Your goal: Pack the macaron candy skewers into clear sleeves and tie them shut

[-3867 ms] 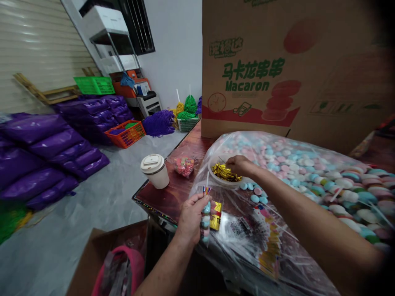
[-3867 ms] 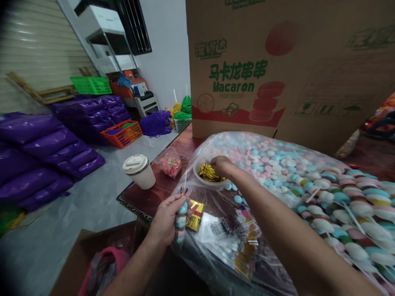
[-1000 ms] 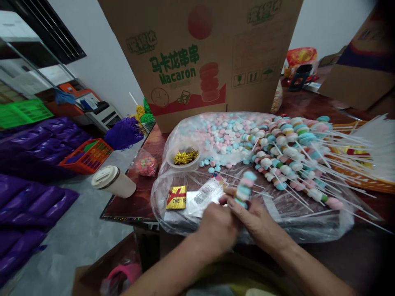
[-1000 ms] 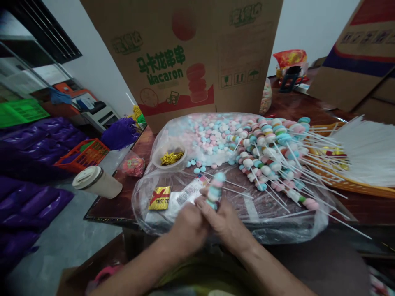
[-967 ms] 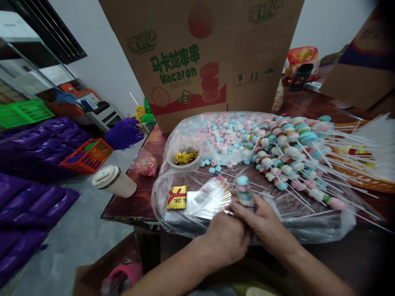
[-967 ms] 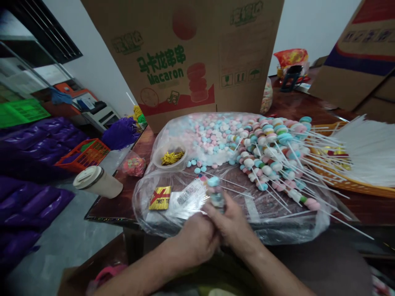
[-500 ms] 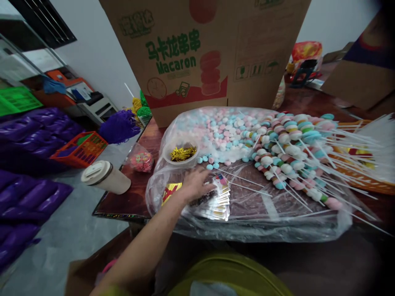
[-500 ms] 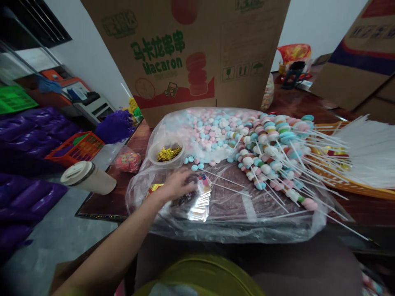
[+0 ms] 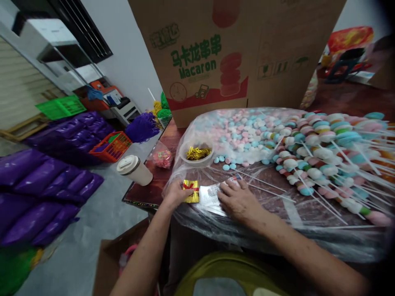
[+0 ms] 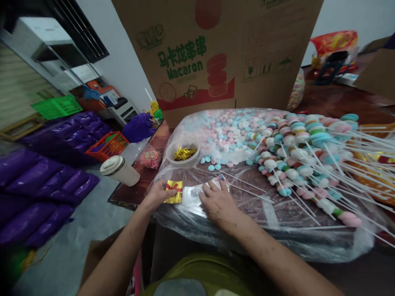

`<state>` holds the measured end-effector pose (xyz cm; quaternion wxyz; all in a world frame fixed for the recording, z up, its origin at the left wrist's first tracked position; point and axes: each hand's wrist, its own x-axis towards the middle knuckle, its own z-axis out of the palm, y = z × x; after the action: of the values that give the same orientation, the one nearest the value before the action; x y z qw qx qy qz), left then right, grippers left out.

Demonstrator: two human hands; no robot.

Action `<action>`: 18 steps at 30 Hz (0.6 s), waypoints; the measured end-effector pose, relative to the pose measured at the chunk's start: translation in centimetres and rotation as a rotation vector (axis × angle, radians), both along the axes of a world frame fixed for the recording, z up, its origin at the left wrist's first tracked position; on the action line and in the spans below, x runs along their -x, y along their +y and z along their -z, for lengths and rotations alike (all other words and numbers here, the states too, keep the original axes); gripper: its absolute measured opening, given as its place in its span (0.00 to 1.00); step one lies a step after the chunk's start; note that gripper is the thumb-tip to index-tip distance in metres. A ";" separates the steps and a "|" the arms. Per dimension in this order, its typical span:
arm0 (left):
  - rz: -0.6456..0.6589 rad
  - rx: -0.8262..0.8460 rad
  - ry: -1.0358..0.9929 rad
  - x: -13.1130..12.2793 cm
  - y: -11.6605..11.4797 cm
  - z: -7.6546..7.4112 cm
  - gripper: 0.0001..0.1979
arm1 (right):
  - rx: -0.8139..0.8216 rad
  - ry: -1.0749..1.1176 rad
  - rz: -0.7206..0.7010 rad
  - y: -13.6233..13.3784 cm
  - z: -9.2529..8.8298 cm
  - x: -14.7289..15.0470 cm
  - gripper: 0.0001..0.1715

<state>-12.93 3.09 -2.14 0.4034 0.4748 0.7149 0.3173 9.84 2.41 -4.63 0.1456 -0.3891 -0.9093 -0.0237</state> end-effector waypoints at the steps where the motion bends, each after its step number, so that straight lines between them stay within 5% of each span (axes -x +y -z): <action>1: -0.001 0.000 -0.043 -0.1 -0.2 -0.4 0.16 | 0.019 -0.014 0.015 0.1 0.2 0.7 0.12; 6: -0.015 -0.027 -0.338 -1.9 -0.9 -1.1 0.18 | 0.041 0.017 0.125 -0.9 1.4 1.4 0.17; 9: -0.022 0.000 -0.123 -3.8 -1.0 -0.2 0.22 | 0.049 0.030 0.131 -1.2 1.3 0.8 0.17; 12: -0.049 -0.185 0.247 -5.5 -1.0 0.1 0.30 | 0.007 0.181 0.116 -0.3 1.1 -1.2 0.14; 15: 0.283 -0.370 0.558 -7.3 0.2 -0.3 0.19 | -0.081 0.406 0.269 1.3 0.9 -4.2 0.13; 16: 0.458 -0.375 0.549 -8.0 0.9 -0.4 0.14 | -0.096 0.447 0.332 1.8 1.0 -5.2 0.13; 18: 0.589 -0.340 0.514 -9.2 2.8 0.0 0.12 | -0.100 0.472 0.408 2.5 1.2 -7.0 0.12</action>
<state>-3.72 5.85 -2.17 0.2014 0.7821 0.5637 0.1732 16.80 4.87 -5.84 0.3639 -0.5507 -0.7512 -0.0063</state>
